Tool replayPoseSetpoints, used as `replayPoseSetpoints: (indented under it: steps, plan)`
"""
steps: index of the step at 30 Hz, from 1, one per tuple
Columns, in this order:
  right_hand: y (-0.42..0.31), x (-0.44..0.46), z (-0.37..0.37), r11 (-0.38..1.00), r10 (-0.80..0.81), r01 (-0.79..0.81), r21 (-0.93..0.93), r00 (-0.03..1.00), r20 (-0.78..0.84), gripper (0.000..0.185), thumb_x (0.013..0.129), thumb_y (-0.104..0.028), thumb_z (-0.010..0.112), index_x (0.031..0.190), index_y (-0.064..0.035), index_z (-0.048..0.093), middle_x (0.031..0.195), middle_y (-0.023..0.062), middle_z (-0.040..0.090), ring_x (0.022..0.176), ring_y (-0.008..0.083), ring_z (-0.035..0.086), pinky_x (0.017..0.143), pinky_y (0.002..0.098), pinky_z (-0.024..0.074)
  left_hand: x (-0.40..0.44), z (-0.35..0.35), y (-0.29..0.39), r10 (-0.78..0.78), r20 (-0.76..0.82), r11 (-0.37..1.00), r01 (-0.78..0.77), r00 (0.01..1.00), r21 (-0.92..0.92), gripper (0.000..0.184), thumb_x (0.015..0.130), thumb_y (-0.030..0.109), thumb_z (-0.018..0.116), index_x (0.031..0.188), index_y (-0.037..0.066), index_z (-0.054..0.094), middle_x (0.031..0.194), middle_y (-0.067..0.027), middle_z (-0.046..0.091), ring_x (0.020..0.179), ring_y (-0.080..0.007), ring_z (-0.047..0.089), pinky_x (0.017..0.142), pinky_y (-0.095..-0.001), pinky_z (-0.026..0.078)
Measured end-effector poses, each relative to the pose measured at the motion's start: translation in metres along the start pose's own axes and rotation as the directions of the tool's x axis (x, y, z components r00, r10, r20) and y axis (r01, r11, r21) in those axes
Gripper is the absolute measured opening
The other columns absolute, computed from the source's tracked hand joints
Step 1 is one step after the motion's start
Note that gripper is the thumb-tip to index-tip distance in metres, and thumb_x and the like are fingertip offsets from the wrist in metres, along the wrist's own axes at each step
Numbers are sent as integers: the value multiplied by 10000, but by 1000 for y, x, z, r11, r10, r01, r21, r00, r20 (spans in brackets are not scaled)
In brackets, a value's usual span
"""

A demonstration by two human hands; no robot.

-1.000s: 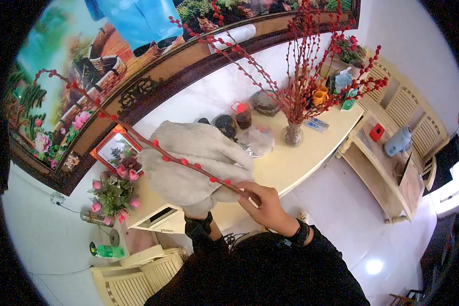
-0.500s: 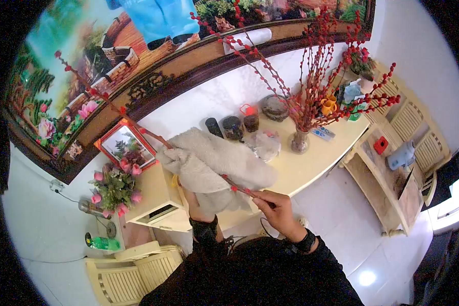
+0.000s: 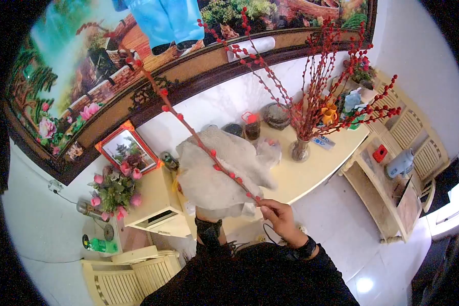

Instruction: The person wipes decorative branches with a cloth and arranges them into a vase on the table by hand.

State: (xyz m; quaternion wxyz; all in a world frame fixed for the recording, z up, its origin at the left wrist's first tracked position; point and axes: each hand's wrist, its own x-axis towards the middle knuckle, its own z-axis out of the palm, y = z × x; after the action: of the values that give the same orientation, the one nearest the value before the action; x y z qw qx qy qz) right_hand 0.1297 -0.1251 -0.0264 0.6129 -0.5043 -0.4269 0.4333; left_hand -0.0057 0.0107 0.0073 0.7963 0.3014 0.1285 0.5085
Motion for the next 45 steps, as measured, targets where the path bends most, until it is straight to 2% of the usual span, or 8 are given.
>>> replayPoseSetpoints:
  steps: [11, 14, 17, 22, 26, 32, 42, 45]
  plan:
    - [10, -3, -17, 997, 48, -47, -62, 999, 10, 182, 823, -121, 517, 908, 28, 581, 629, -1, 482, 566, 72, 404, 508, 204, 358, 11, -10, 18, -21, -17, 993, 19, 1000, -118, 316, 846, 192, 442, 1142, 96, 388, 994, -28, 504, 864, -147, 525, 704, -255, 467]
    - [13, -3, -15, 992, -8, 4, -128, 1000, -31, 180, 820, -118, 520, 912, 24, 580, 630, -5, 483, 570, 68, 406, 507, 200, 355, 18, 1, 21, 132, -86, 989, -124, 988, 85, 310, 855, 213, 425, 1143, 105, 388, 994, -26, 506, 864, -151, 527, 700, -257, 471]
    - [11, -5, -16, 973, 20, -28, -231, 999, -38, 176, 812, -114, 531, 900, 29, 583, 632, -7, 488, 574, 67, 412, 511, 199, 358, 25, 6, 25, 168, 22, 980, -165, 985, -116, 316, 851, 218, 435, 1141, 100, 392, 995, -36, 509, 867, -156, 526, 722, -263, 468]
    - [20, -8, -13, 988, 72, -70, -137, 997, 10, 181, 804, -94, 532, 901, 49, 582, 618, 11, 501, 561, 80, 438, 511, 203, 379, 6, 25, 32, 74, -146, 995, -83, 987, -56, 371, 858, 265, 409, 1179, 89, 342, 1043, -36, 474, 899, -156, 510, 752, -280, 458]
    - [25, -12, -23, 982, 174, -176, 75, 984, 33, 209, 802, -144, 537, 858, 53, 579, 581, 8, 462, 528, 77, 397, 460, 199, 303, -7, -12, 14, 123, 164, 991, -128, 979, 23, 453, 851, 312, 406, 1225, 83, 288, 1103, -49, 438, 961, -176, 478, 803, -304, 426]
    - [39, -23, -59, 917, 205, -249, 310, 964, 167, 245, 789, -175, 549, 843, 62, 579, 547, 8, 420, 481, 73, 337, 435, 201, 233, -11, -33, 18, 45, 112, 998, -49, 993, 41, 450, 852, 318, 395, 1223, 81, 302, 1124, -57, 436, 986, -188, 466, 822, -315, 411]
    - [39, -36, -73, 922, 351, -365, 132, 929, 116, 256, 758, -172, 579, 826, 75, 586, 539, 34, 458, 484, 102, 373, 451, 217, 269, 12, 6, 42, 256, 67, 938, -264, 964, 225, 447, 854, 329, 377, 1220, 77, 326, 1160, -70, 434, 1028, -208, 446, 854, -334, 385]
    - [38, -37, -73, 930, 360, -364, 53, 930, 76, 237, 758, -155, 577, 821, 73, 591, 551, 34, 474, 494, 97, 388, 457, 213, 280, 17, -1, 33, 210, 62, 972, -215, 976, 97, 505, 851, 374, 399, 1242, 82, 269, 1148, -51, 431, 1005, -183, 465, 844, -297, 398]
